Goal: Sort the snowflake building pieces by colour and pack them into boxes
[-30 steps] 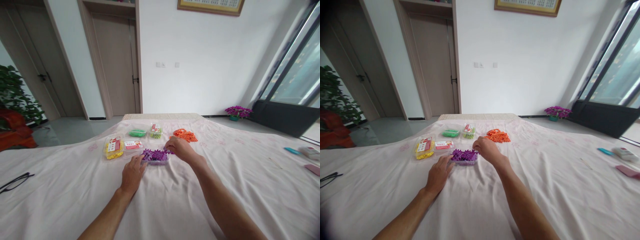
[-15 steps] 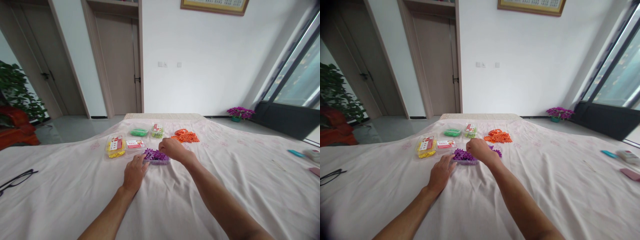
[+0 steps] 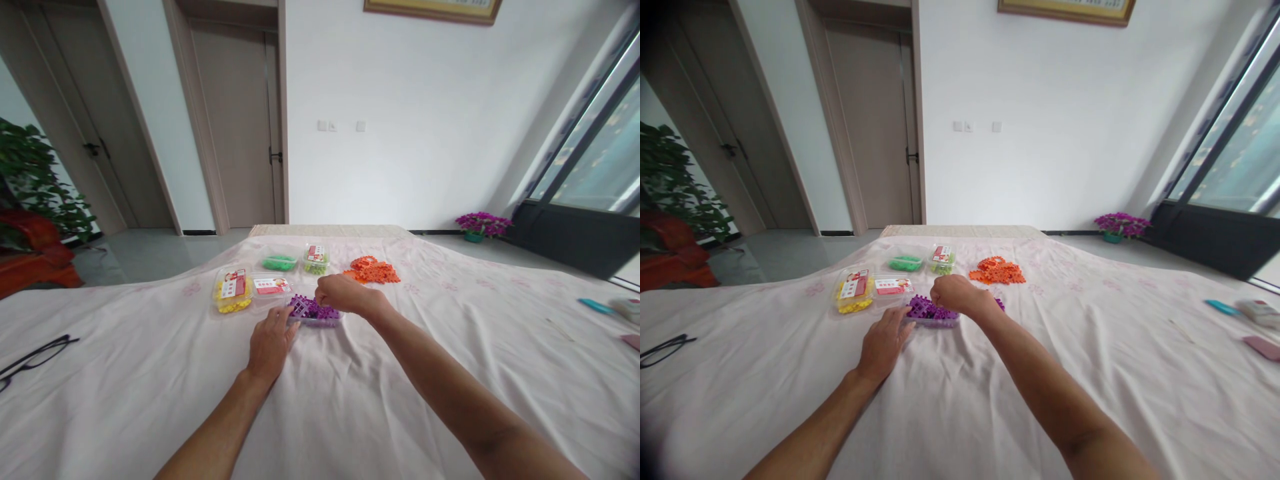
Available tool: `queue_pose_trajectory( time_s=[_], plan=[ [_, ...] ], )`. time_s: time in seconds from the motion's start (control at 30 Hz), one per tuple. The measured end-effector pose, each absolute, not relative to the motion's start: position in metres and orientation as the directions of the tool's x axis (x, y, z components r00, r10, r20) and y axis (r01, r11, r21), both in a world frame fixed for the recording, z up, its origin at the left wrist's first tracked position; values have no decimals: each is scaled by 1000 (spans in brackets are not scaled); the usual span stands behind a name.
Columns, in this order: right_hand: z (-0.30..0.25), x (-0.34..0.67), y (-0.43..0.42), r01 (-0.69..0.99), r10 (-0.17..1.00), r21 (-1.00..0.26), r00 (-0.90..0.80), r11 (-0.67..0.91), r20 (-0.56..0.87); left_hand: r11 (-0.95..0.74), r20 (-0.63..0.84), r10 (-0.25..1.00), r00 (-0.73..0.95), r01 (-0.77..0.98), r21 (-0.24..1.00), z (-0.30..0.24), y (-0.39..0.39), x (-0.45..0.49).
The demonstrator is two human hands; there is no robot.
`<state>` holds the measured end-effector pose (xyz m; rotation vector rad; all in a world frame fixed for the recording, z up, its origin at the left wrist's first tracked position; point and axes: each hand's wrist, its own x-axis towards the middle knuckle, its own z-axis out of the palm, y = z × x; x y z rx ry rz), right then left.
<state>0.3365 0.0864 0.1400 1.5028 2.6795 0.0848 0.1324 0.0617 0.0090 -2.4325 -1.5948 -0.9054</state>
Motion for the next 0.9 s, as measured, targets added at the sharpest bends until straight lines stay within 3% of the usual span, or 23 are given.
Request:
queue_pose_trajectory(
  time_s=[0.17,0.37,0.53,0.63,0.9],
  plan=[
    [138,332,81,848,865,195,-502,493,-4,-457,542,789,289,866,202,8,62,132],
    [136,331,80,852,874,225,-486,472,7,-342,671,716,192,935,97,19,49,137],
    [137,332,76,858,877,220,-480,464,22,-573,751,561,348,818,49,27,42,149],
    [138,332,74,860,879,222,-477,460,25,-651,726,559,400,754,86,27,43,156],
    [134,331,77,873,890,217,-454,437,37,-613,661,661,356,764,201,26,46,164]
  ],
)
